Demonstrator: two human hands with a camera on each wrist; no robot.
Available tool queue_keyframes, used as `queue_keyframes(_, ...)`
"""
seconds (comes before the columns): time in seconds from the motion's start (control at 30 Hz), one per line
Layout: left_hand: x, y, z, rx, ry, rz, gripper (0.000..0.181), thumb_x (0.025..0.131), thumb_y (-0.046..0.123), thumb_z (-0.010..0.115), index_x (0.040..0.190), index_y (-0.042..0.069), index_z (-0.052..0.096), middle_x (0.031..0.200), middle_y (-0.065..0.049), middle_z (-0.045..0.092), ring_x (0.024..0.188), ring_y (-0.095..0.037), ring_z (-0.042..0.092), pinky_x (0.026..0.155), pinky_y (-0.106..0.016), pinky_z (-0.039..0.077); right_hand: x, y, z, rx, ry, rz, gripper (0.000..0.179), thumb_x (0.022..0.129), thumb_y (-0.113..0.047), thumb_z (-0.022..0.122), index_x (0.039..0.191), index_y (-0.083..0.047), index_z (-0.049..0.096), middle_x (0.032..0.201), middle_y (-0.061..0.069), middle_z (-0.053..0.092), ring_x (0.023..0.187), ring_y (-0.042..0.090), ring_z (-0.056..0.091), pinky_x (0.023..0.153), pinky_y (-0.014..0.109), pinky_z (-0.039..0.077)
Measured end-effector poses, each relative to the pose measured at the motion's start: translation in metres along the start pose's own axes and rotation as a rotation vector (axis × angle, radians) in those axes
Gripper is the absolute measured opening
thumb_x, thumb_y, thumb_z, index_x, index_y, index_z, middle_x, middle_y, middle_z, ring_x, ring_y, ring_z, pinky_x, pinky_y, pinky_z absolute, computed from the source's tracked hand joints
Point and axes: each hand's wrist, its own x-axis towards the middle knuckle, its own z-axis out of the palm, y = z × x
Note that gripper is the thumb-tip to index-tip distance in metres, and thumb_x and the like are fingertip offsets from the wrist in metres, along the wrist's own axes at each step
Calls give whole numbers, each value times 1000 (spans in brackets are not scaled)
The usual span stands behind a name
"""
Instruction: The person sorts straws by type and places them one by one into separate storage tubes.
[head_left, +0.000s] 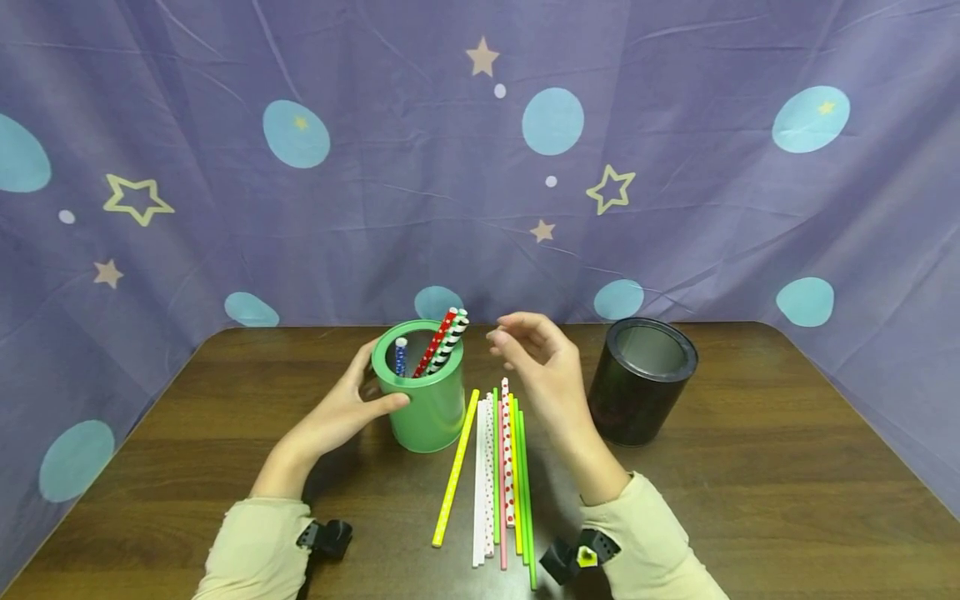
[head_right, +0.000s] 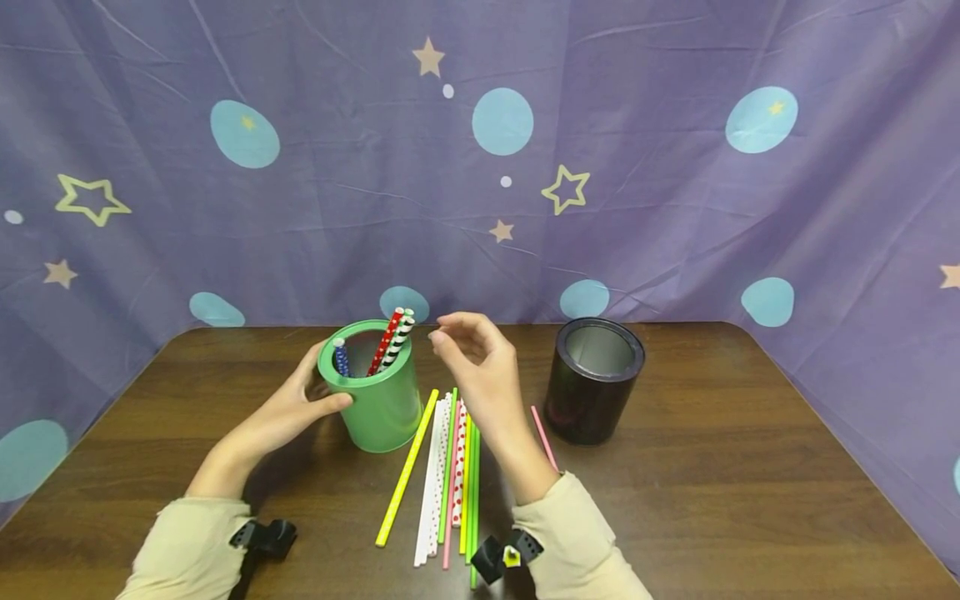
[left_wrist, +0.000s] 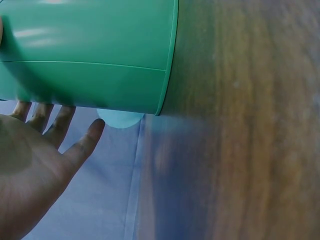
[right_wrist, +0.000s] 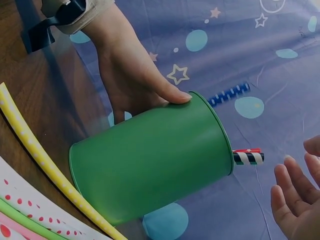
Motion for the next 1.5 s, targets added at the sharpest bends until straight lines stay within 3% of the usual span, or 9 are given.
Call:
queue_keyframes(0.13,-1,-1,0,-7,-3,9,83,91,11,71,155,13,19,154,-13,30,140,-38,30,109,-59,25,2,2,-1,-21,1,15,21,92,-1,66,112,7,63,96,12,70,83,19,67,69,26,52)
queue_keyframes(0.5,-1,-2,0,-17,-2,9,83,91,11,71,155,14,19,155,-11,30,140,-37,30,109,-58,26,9,18,-11,-156,-6,153,20,90,-3,70,109,2,67,94,13,71,79,23,68,65,24,51)
queue_keyframes(0.77,-1,-2,0,-24,-9,1,83,92,11,71,156,15,18,156,-11,28,141,-38,28,109,-60,25,13,40,-21,-272,-46,237,25,89,-6,71,111,5,66,91,11,70,72,12,65,66,32,52)
queue_keyframes(1.07,0,-1,0,-7,-2,9,82,91,11,71,155,14,19,155,-11,30,141,-37,29,109,-59,25,15,60,-30,-356,-84,285,26,88,-6,71,110,6,68,85,9,69,71,21,63,61,29,51)
queue_keyframes(1.27,1,0,0,-7,-2,6,83,91,12,71,156,14,19,155,-11,29,141,-37,29,109,-59,25,18,70,-35,-465,-96,313,24,87,-8,73,107,5,71,82,8,70,70,16,62,58,25,47)
queue_keyframes(1.5,0,0,0,-3,1,9,83,91,10,71,155,13,19,155,-17,29,139,-40,32,108,-58,27,20,81,-40,-510,-133,358,23,86,-7,75,105,5,72,78,10,71,72,28,67,60,31,52)
